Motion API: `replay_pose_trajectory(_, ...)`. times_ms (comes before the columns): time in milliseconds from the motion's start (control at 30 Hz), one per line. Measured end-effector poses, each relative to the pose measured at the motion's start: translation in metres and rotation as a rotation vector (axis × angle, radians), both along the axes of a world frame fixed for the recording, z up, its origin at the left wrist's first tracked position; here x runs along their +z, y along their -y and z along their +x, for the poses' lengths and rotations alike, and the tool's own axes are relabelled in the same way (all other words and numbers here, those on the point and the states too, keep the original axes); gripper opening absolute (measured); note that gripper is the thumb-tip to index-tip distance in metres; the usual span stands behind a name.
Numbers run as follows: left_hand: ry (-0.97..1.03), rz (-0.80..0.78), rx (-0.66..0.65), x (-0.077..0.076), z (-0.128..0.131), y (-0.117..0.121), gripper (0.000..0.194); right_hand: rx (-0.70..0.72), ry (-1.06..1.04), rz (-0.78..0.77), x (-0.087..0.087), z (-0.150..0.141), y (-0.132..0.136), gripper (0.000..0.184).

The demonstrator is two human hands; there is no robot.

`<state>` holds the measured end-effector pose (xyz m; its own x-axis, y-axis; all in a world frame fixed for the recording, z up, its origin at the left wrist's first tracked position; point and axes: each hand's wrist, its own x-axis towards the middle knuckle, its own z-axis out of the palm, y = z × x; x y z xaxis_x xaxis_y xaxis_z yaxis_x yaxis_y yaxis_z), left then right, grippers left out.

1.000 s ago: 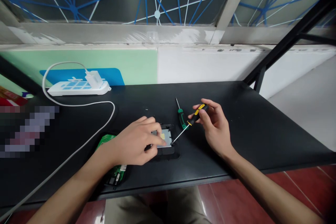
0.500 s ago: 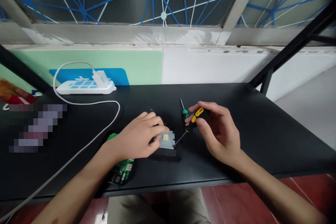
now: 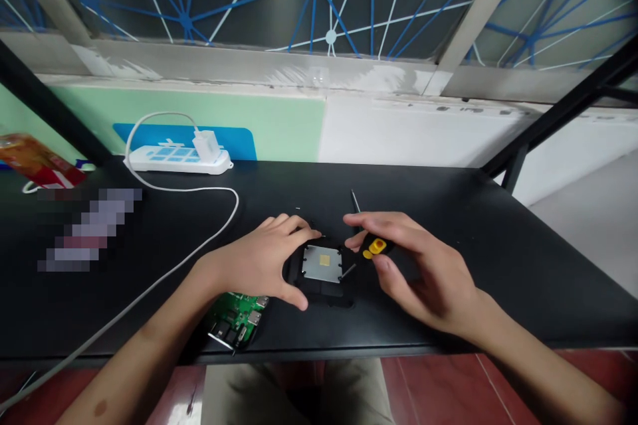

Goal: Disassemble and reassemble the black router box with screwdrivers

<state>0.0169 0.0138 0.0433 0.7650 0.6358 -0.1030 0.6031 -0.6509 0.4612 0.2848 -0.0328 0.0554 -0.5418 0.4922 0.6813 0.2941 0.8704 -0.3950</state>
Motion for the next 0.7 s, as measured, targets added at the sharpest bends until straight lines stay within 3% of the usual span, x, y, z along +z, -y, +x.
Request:
replay_pose_trajectory(267, -0.098, 0.052, -0.02, -0.0018, 0.0068, 0.0073, 0.103, -0.044, -0.004, -0.01, -0.0044, 0.0013, 0.0006, 0.068)
replay_pose_trajectory(567, -0.106, 0.052, -0.019, -0.0041, 0.0063, 0.0059, 0.105, -0.154, -0.031, 0.151, -0.0072, -0.0068, -0.0083, 0.058)
replay_pose_trajectory(700, -0.125, 0.05, -0.019, -0.0041, 0.007, 0.0057, 0.105, -0.188, -0.082, 0.029, -0.0101, -0.0072, -0.0037, 0.047)
